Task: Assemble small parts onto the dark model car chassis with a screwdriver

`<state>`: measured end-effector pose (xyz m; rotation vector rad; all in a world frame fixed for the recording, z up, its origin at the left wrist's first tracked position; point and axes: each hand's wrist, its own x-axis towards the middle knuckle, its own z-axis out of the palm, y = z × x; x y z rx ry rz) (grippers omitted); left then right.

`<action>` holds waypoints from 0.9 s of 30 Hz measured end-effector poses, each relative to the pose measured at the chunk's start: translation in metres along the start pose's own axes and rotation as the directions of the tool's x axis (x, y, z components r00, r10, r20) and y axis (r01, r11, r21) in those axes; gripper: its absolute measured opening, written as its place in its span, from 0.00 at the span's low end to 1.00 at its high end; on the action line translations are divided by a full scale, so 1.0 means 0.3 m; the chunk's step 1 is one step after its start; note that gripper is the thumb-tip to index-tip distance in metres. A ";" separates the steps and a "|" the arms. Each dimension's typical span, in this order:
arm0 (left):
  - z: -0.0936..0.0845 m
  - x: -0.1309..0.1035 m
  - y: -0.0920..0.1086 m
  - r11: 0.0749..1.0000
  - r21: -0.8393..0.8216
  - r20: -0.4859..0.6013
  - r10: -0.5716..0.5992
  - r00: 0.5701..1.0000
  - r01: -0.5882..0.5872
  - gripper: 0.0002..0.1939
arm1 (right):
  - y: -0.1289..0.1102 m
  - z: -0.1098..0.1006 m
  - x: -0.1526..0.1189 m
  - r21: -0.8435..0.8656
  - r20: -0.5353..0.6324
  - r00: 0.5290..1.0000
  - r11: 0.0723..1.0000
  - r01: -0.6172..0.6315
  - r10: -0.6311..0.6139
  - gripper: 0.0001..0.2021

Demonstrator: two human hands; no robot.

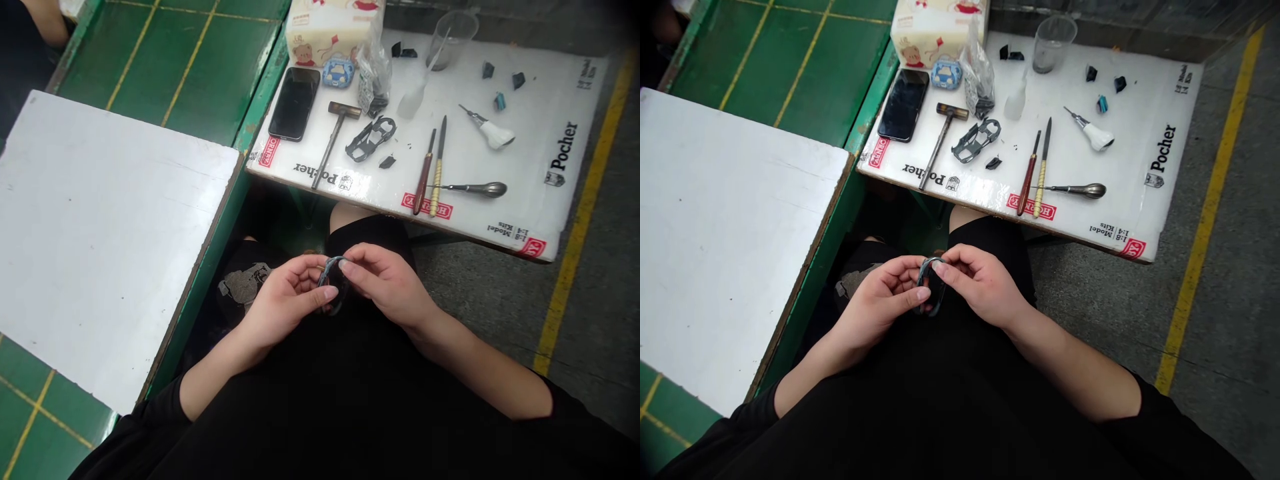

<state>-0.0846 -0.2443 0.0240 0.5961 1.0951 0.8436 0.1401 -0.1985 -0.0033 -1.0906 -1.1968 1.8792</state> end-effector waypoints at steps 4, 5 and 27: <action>-0.004 0.005 -0.016 0.987 0.113 -0.111 0.131 0.985 -0.119 0.17 | -0.007 -0.005 -0.018 -0.324 -0.024 0.961 0.912 0.252 -0.274 0.12; -0.004 0.005 -0.018 0.982 0.123 -0.119 0.160 0.980 -0.146 0.17 | -0.007 -0.005 -0.022 -0.375 -0.006 0.942 0.874 0.309 -0.336 0.10; -0.013 -0.013 -0.007 0.970 0.038 -0.104 0.244 0.964 -0.241 0.15 | -0.027 0.008 -0.032 -0.445 0.042 0.860 0.762 0.471 -0.508 0.05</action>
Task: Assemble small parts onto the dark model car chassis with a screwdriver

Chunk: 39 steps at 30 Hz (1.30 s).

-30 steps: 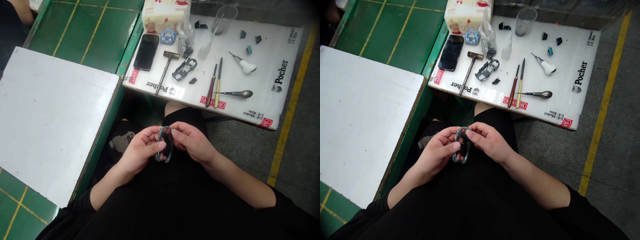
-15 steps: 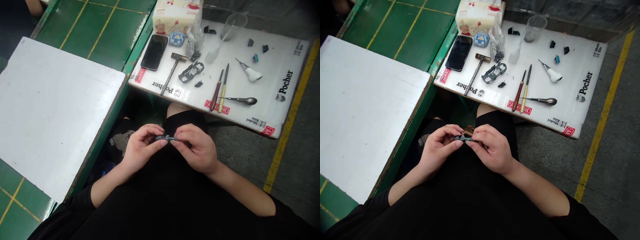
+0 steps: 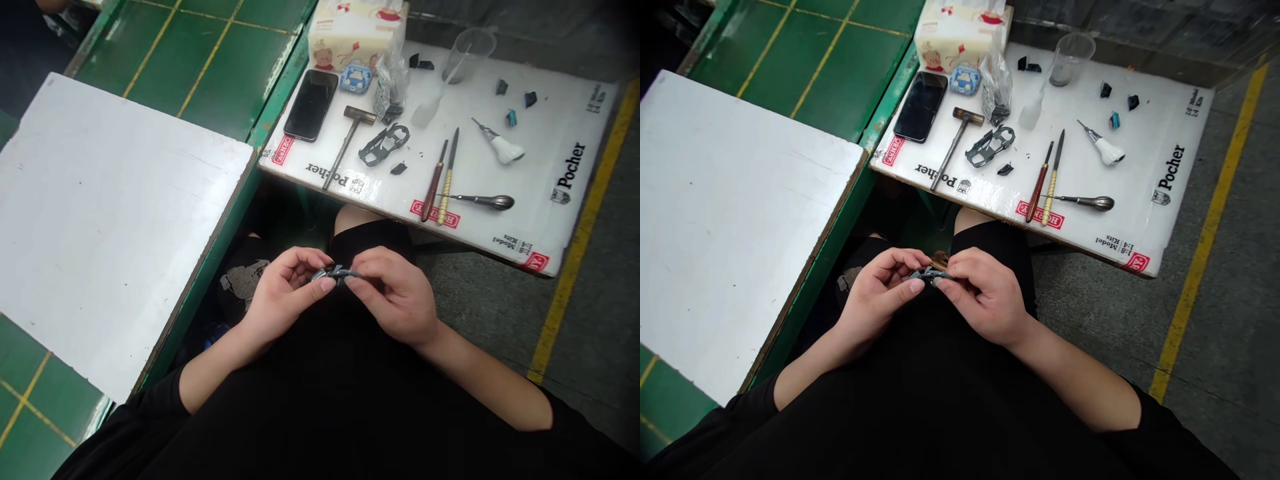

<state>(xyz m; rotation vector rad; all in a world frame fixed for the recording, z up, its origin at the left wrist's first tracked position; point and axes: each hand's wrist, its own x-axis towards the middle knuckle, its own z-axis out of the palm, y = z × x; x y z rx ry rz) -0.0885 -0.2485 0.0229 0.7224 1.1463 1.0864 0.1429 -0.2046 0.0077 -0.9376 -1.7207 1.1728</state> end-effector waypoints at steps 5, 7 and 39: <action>-0.006 0.010 -0.020 0.951 -0.136 0.115 -0.264 0.958 0.278 0.23 | 0.037 -0.002 0.002 0.261 0.007 0.916 0.883 -0.390 0.402 0.16; -0.004 0.011 -0.026 0.921 -0.163 0.147 -0.332 0.932 0.354 0.24 | 0.055 0.005 -0.001 0.356 0.060 0.870 0.804 -0.477 0.490 0.18; 0.014 0.015 -0.067 0.966 -0.152 0.080 -0.201 0.976 0.211 0.20 | 0.094 0.028 -0.031 0.549 -0.045 0.872 0.742 -0.386 0.487 0.17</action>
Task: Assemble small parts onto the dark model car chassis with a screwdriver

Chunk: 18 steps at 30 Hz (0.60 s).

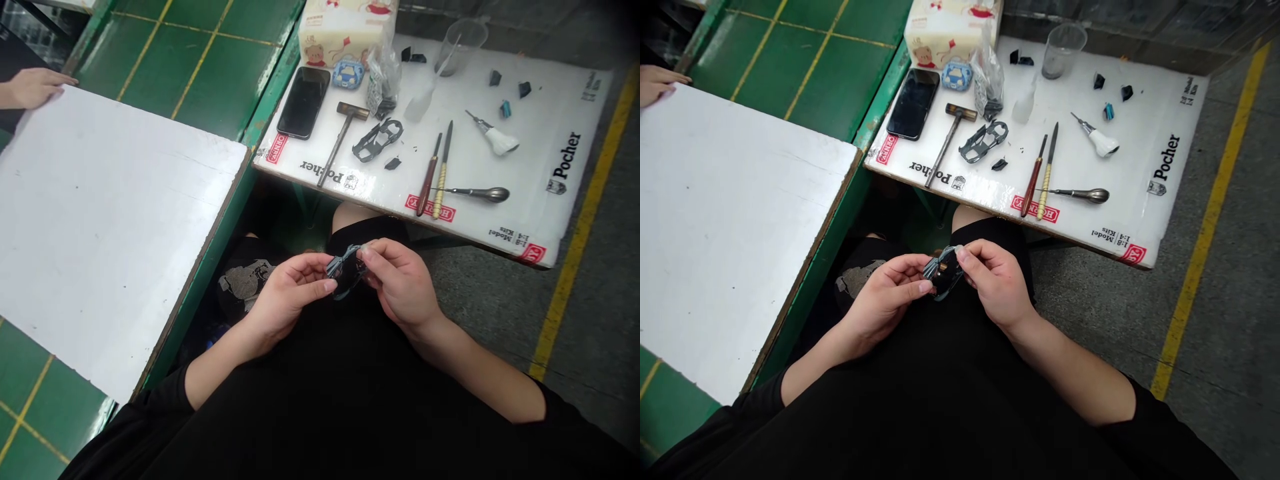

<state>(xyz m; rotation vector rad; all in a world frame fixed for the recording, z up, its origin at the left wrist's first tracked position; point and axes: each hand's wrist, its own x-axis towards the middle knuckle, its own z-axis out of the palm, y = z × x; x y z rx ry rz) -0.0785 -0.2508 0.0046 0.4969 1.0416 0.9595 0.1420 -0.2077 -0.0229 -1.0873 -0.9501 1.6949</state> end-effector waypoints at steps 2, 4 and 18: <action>0.002 0.001 0.000 1.000 -0.007 -0.009 0.001 1.000 -0.001 0.19 | 0.002 0.002 -0.002 0.009 -0.001 1.000 1.000 0.001 -0.001 0.17; 0.006 0.003 -0.001 1.000 -0.002 -0.035 0.006 0.999 -0.006 0.17 | 0.002 0.006 -0.001 0.013 0.000 1.000 1.000 -0.008 0.008 0.17; 0.009 0.001 -0.006 0.999 -0.002 -0.089 0.034 0.995 -0.034 0.18 | -0.005 0.033 0.006 0.040 -0.023 0.998 0.998 -0.057 0.058 0.23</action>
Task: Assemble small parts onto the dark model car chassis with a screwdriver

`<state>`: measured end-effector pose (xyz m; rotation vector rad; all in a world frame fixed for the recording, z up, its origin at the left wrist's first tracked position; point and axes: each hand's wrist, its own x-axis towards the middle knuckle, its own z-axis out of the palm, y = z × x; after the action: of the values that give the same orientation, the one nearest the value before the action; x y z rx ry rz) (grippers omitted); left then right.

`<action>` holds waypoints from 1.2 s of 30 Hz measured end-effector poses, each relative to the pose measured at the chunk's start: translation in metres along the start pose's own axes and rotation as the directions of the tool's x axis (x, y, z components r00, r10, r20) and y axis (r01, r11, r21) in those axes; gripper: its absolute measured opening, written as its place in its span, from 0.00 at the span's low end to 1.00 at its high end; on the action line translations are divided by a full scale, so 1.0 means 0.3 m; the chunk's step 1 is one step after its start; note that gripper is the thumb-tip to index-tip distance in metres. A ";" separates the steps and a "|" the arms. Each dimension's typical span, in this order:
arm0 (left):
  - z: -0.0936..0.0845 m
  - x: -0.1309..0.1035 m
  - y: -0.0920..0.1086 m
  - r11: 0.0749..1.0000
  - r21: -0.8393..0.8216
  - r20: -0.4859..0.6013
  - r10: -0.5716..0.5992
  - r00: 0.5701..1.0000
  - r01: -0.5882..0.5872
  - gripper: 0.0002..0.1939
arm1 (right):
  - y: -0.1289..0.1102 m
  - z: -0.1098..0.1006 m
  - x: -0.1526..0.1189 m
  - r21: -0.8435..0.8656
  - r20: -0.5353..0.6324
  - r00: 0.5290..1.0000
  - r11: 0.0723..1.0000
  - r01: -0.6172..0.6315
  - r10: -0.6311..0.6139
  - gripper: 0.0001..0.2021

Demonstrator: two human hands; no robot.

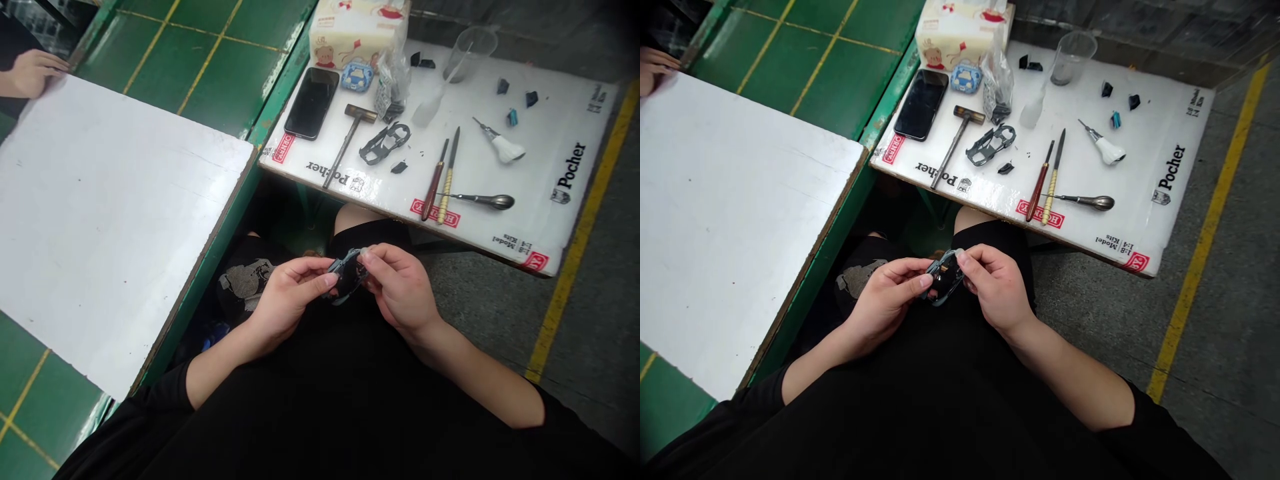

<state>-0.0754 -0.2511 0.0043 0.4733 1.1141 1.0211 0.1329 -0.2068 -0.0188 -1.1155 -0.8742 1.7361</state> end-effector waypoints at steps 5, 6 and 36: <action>-0.008 0.015 0.005 0.990 -0.108 0.076 -0.088 0.993 0.096 0.21 | 0.000 0.002 -0.002 0.028 0.003 0.999 0.999 -0.043 0.043 0.23; -0.009 0.020 0.003 0.985 -0.125 0.089 -0.108 0.990 0.119 0.20 | 0.000 0.002 -0.003 0.026 0.016 0.998 0.998 -0.053 0.053 0.23; 0.005 -0.040 0.020 0.871 0.397 0.190 0.231 0.954 -0.290 0.26 | -0.042 -0.023 -0.009 -0.589 0.204 0.973 0.781 0.208 -0.105 0.15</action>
<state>-0.0776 -0.2583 0.0155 1.0537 1.1687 0.9613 0.1436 -0.2038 -0.0092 -1.2659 -1.6649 1.4441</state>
